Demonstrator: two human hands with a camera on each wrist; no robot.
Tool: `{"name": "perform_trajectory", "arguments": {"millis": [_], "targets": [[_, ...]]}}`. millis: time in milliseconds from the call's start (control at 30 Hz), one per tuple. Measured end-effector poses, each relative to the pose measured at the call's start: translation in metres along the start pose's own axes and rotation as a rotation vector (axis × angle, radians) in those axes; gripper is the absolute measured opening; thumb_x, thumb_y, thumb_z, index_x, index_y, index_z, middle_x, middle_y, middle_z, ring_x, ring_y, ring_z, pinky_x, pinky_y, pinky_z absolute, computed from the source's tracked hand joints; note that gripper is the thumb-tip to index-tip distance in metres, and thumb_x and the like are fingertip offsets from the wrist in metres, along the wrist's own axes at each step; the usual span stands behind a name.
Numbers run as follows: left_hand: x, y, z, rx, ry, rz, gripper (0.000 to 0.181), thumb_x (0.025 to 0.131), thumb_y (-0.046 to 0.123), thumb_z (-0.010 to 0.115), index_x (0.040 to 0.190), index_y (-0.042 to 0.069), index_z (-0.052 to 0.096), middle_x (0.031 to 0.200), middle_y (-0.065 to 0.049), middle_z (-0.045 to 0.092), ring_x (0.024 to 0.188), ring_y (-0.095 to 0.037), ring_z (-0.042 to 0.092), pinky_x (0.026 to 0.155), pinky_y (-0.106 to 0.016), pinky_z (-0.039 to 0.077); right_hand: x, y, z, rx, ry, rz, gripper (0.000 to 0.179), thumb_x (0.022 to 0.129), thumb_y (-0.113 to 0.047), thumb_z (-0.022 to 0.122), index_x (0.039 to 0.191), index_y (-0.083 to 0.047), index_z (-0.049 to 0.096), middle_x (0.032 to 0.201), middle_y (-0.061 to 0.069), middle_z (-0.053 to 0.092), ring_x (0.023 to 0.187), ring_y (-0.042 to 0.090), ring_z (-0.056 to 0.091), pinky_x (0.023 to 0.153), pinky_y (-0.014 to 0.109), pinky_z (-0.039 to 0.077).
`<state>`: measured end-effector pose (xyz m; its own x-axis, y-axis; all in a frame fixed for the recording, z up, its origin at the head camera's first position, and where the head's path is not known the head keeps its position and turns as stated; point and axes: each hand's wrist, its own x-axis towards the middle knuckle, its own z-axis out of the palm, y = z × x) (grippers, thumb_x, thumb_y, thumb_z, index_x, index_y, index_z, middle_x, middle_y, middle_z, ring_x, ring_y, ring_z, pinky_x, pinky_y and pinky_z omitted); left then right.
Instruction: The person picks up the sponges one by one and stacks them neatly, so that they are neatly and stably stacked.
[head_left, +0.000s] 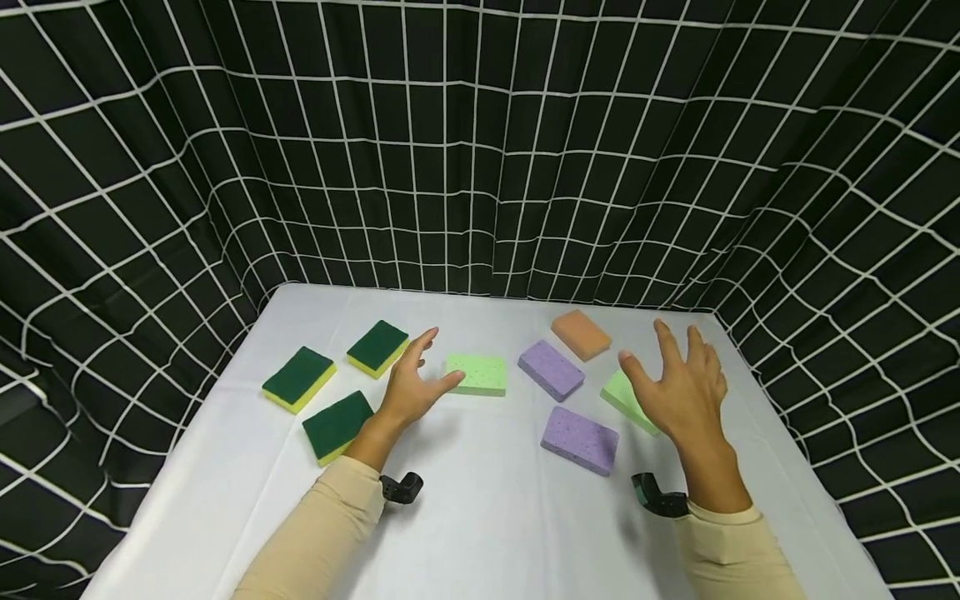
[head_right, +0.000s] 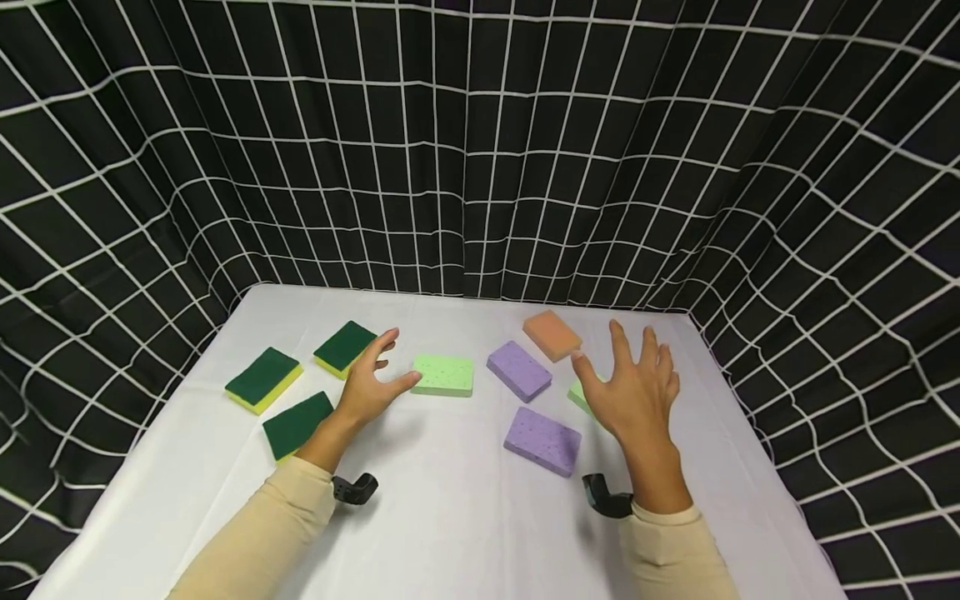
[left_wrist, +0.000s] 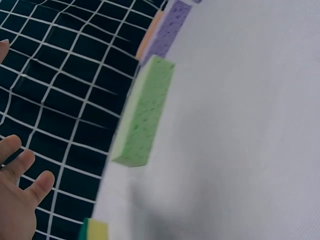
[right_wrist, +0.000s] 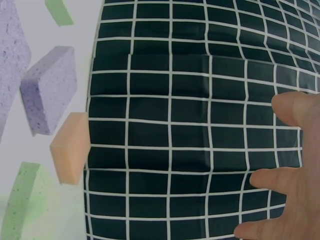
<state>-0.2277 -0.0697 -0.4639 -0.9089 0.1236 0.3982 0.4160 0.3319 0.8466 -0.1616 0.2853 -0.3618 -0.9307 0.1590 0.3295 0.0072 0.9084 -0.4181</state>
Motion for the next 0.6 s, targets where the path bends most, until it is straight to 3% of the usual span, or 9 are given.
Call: {"name": "perform_trajectory", "arguments": {"millis": [267,600], "targets": [[0.000,-0.017,0.018,0.012,-0.030,-0.093,0.079,0.080,0.035,0.078,0.147,0.013,0.040,0.147,-0.006,0.041,0.132,-0.025,0.037,0.102,-0.045,0.036,-0.005,0.005,0.003,0.016,-0.002,0.007,0.075,0.093,-0.056,0.046,0.152,-0.012,0.030,0.152,0.032,0.012,0.135,0.056,0.006,0.097,0.074,0.007],[0.004,-0.039,0.030,0.016,-0.057,-0.209,0.083,0.079,0.041,0.077,0.148,0.016,0.038,0.149,-0.009,0.037,0.137,-0.033,0.030,0.105,-0.057,0.026,-0.010,0.007,0.005,0.019,-0.022,0.015,0.074,0.094,-0.056,0.046,0.151,-0.012,0.031,0.151,0.033,0.014,0.134,0.057,0.010,0.092,0.077,0.013]]}}
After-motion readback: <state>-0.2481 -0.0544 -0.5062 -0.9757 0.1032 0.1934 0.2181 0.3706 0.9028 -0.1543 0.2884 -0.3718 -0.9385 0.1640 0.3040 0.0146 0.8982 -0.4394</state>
